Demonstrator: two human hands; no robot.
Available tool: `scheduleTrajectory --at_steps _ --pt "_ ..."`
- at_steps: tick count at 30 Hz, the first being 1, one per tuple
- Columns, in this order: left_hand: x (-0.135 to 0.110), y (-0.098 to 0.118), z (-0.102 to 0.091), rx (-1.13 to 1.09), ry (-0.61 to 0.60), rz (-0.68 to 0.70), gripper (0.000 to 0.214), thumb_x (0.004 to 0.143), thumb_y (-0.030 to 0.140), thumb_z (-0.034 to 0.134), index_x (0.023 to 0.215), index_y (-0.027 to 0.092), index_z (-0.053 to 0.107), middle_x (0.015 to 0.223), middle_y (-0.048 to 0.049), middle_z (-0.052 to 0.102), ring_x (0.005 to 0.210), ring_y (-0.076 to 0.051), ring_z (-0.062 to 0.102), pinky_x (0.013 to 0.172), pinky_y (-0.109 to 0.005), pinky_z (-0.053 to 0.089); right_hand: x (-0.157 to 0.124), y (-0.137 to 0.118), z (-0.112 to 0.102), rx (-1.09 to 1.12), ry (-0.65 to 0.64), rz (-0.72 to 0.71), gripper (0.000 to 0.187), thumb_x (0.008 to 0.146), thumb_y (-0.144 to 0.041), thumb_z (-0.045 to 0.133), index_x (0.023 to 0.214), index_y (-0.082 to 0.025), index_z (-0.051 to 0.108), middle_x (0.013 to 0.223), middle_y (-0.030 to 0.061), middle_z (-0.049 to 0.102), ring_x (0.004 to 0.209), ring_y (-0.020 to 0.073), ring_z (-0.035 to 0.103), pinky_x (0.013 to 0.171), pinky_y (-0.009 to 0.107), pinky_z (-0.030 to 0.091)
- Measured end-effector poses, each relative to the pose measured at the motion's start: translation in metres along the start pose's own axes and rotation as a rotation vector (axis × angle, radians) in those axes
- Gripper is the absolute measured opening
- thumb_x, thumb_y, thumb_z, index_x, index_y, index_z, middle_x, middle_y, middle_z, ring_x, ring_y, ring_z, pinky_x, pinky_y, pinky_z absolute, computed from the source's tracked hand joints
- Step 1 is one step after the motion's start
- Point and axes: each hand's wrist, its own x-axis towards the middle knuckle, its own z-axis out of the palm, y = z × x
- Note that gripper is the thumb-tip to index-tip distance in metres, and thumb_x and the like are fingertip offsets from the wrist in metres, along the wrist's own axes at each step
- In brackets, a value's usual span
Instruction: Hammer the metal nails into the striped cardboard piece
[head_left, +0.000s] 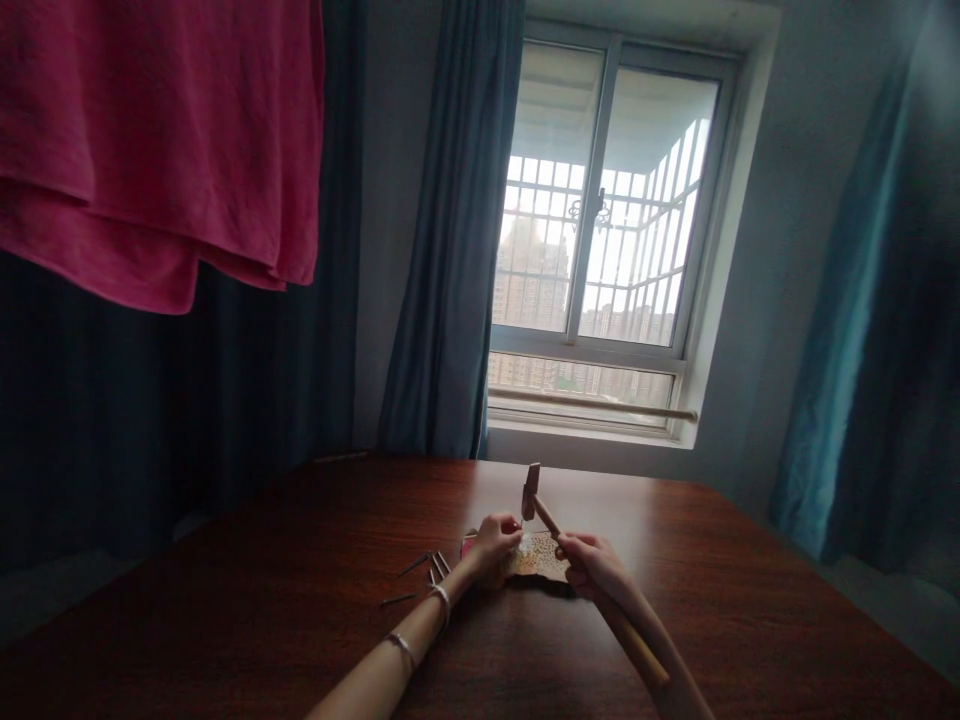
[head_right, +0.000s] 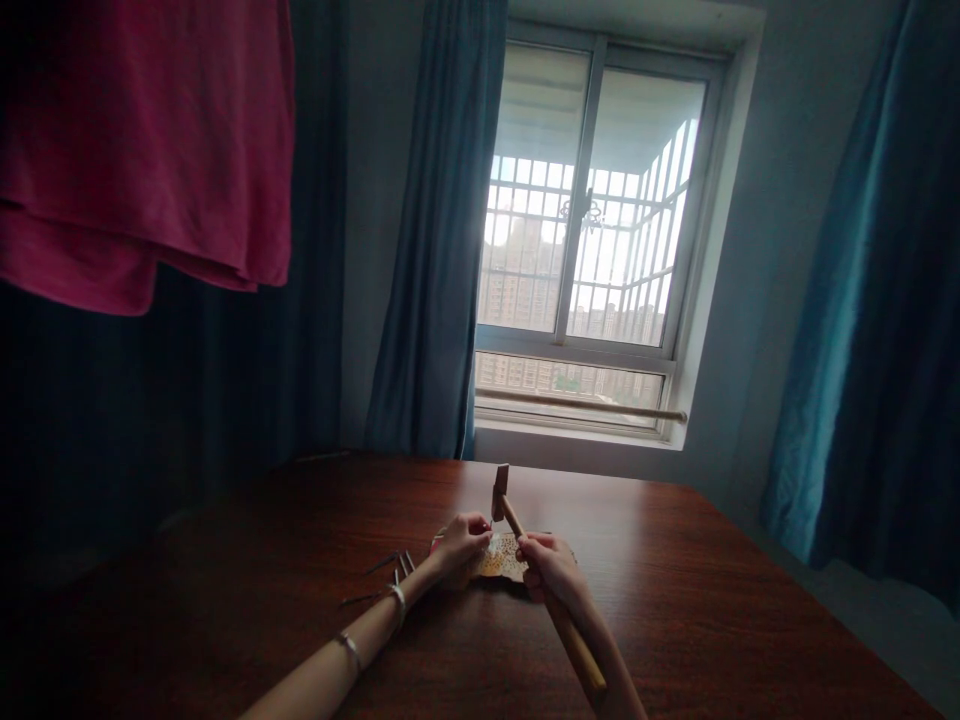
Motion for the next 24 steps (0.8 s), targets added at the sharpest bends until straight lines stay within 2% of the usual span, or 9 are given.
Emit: scheduleTrajectory --at_steps 5,11,17,24 --pt "0.001 0.000 0.002 0.027 0.012 0.008 0.019 0.069 0.029 0.055 0.074 0.013 0.065 0.071 -0.0030 0.066 0.067 -0.015 0.058 0.059 -0.020 0.039 0.004 0.006 -0.001 0.004 -0.014 -0.004 0.034 0.061 -0.044 0.063 0.076 -0.016 0.053 0.060 -0.0041 0.050 0.032 0.0006 0.032 0.029 0.017 0.017" --pt "0.000 0.001 0.002 0.067 0.029 0.018 0.019 0.069 0.028 0.055 0.075 0.013 0.065 0.070 -0.0032 0.066 0.068 -0.015 0.058 0.058 -0.021 0.038 0.004 0.008 0.000 0.020 -0.031 -0.034 0.031 0.062 -0.044 0.062 0.070 -0.016 0.052 0.049 -0.0084 0.040 0.031 0.0013 0.029 0.029 0.017 0.015" --pt "0.000 0.000 0.002 0.068 0.026 0.019 0.017 0.070 0.027 0.054 0.075 0.014 0.065 0.072 -0.0030 0.066 0.068 -0.014 0.058 0.058 -0.020 0.038 -0.003 -0.001 0.006 0.003 -0.030 -0.023 0.031 0.060 -0.043 0.064 0.069 -0.016 0.052 0.050 -0.0078 0.042 0.031 0.0015 0.030 0.029 0.017 0.015" --pt "-0.002 0.003 -0.001 0.071 0.017 0.008 0.018 0.069 0.026 0.055 0.076 0.013 0.065 0.073 -0.0036 0.066 0.069 -0.015 0.058 0.060 -0.021 0.039 0.005 0.007 -0.002 0.011 -0.016 -0.010 0.030 0.060 -0.043 0.064 0.066 -0.016 0.052 0.050 -0.0079 0.042 0.030 0.0007 0.029 0.029 0.017 0.014"
